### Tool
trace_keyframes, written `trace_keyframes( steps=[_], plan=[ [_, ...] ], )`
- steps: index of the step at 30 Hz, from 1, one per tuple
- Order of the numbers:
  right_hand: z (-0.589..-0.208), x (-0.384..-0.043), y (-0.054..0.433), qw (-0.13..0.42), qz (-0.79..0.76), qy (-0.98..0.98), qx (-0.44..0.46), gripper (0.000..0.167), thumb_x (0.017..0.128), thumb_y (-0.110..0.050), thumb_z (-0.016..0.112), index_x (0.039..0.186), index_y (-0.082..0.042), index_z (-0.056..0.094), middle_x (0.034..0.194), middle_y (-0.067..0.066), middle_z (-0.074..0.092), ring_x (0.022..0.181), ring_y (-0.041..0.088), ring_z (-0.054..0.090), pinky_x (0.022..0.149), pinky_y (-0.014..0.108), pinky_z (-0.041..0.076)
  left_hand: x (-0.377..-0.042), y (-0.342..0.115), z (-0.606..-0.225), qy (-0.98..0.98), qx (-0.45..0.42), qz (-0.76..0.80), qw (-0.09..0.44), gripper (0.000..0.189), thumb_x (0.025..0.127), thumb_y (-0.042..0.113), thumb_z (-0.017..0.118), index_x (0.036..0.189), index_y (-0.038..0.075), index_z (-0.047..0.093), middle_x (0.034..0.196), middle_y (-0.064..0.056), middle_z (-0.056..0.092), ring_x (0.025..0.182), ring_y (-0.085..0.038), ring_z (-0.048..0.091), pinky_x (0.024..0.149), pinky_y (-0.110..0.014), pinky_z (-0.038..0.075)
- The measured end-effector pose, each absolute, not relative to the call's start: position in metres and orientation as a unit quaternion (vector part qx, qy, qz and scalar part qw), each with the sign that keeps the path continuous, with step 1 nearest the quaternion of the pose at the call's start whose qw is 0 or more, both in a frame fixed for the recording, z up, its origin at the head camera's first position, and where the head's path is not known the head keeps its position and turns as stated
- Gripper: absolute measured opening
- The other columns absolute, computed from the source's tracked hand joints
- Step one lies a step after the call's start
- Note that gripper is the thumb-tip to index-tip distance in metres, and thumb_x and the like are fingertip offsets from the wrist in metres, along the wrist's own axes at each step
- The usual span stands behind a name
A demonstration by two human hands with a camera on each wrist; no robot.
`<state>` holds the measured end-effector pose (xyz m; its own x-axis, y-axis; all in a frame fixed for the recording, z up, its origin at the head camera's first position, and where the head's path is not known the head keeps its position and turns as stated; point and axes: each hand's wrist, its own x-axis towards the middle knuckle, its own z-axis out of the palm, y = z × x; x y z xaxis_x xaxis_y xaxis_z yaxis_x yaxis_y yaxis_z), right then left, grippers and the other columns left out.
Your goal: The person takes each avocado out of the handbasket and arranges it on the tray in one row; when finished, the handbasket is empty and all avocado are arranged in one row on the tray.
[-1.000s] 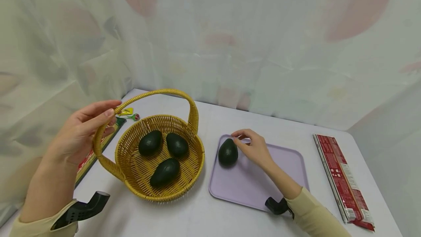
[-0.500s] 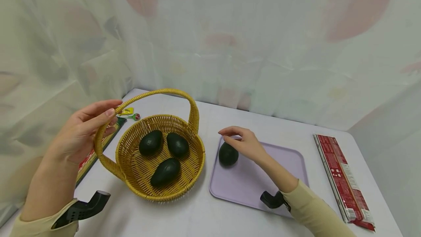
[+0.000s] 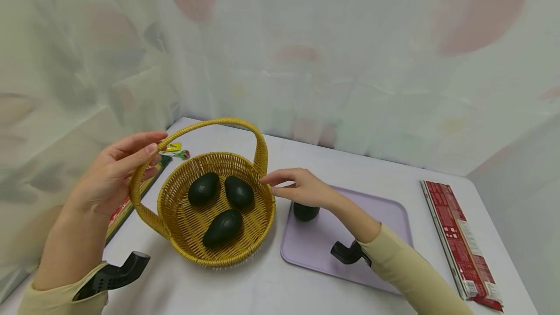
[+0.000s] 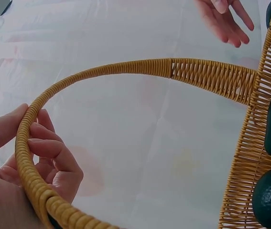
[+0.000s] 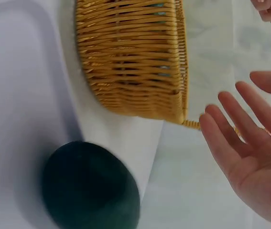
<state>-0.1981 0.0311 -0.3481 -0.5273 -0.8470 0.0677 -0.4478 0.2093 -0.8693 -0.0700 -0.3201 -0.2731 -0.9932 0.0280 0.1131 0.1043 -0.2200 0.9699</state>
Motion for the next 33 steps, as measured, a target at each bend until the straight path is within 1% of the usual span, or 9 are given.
trace_keyframes(
  steps=[5,9,13,18,21,26,31,33],
  plan=[
    [-0.34,-0.199,0.015,0.237,-0.419,0.731,-0.483,0.033,0.098,-0.016,0.06,0.131,-0.011,0.061,0.126,0.003,0.064,0.117,0.015,0.057,0.094,0.026,0.048,-0.07,-0.32,-0.273,-0.628,-0.053,-0.776,0.025,0.03,0.101,0.003,0.049,0.122,0.01,0.068,0.109,-0.001,0.059,0.084,-0.012,0.061,0.073,-0.022,0.054],
    [-0.334,-0.2,0.002,0.244,-0.381,0.726,-0.518,0.03,0.099,-0.018,0.059,0.128,-0.014,0.062,0.123,0.0,0.065,0.109,0.01,0.059,0.091,0.027,0.048,-0.07,-0.319,-0.273,-0.63,-0.055,-0.774,0.025,0.029,0.101,0.003,0.049,0.122,0.01,0.068,0.108,-0.001,0.06,0.084,-0.012,0.06,0.073,-0.022,0.054],
    [-0.33,-0.202,-0.011,0.278,-0.345,0.716,-0.539,0.03,0.098,-0.019,0.059,0.128,-0.015,0.062,0.119,-0.003,0.064,0.105,0.007,0.06,0.09,0.028,0.049,-0.07,-0.319,-0.273,-0.633,-0.056,-0.771,0.028,0.029,0.101,0.003,0.049,0.122,0.01,0.068,0.106,-0.001,0.06,0.083,-0.012,0.06,0.073,-0.022,0.054],
    [-0.322,-0.205,-0.031,0.334,-0.275,0.712,-0.552,0.034,0.098,-0.021,0.059,0.132,-0.015,0.059,0.12,-0.002,0.062,0.107,0.008,0.06,0.089,0.022,0.047,-0.069,-0.319,-0.274,-0.631,-0.06,-0.773,0.031,0.03,0.101,0.003,0.049,0.122,0.009,0.068,0.104,-0.001,0.059,0.083,-0.011,0.061,0.072,-0.022,0.054],
    [-0.32,-0.208,-0.044,0.363,-0.229,0.706,-0.563,0.036,0.098,-0.021,0.059,0.134,-0.013,0.058,0.124,0.002,0.061,0.111,0.009,0.059,0.091,0.02,0.046,-0.069,-0.319,-0.274,-0.632,-0.058,-0.772,0.032,0.029,0.101,0.003,0.049,0.122,0.009,0.068,0.104,-0.002,0.059,0.082,-0.011,0.061,0.072,-0.022,0.054],
    [-0.322,-0.213,-0.066,0.394,-0.169,0.69,-0.582,0.039,0.099,-0.021,0.057,0.137,-0.01,0.055,0.134,0.009,0.058,0.117,0.01,0.055,0.093,0.019,0.044,-0.07,-0.319,-0.274,-0.637,-0.053,-0.769,0.031,0.029,0.101,0.004,0.049,0.122,0.01,0.068,0.103,-0.002,0.06,0.083,-0.012,0.06,0.072,-0.023,0.054],
    [-0.326,-0.213,-0.087,0.413,-0.129,0.679,-0.593,0.041,0.1,-0.021,0.056,0.139,-0.009,0.054,0.139,0.005,0.055,0.122,0.008,0.051,0.097,0.017,0.039,-0.07,-0.319,-0.274,-0.633,-0.058,-0.771,0.03,0.029,0.101,0.003,0.049,0.122,0.009,0.068,0.102,-0.003,0.06,0.082,-0.012,0.06,0.071,-0.023,0.054],
    [-0.327,-0.211,-0.094,0.413,-0.107,0.679,-0.598,0.041,0.1,-0.022,0.057,0.139,-0.01,0.055,0.139,0.001,0.055,0.123,0.005,0.049,0.098,0.016,0.037,-0.069,-0.32,-0.274,-0.632,-0.061,-0.772,0.03,0.029,0.101,0.003,0.049,0.121,0.009,0.068,0.102,-0.003,0.06,0.082,-0.011,0.06,0.071,-0.023,0.054]
  ],
)
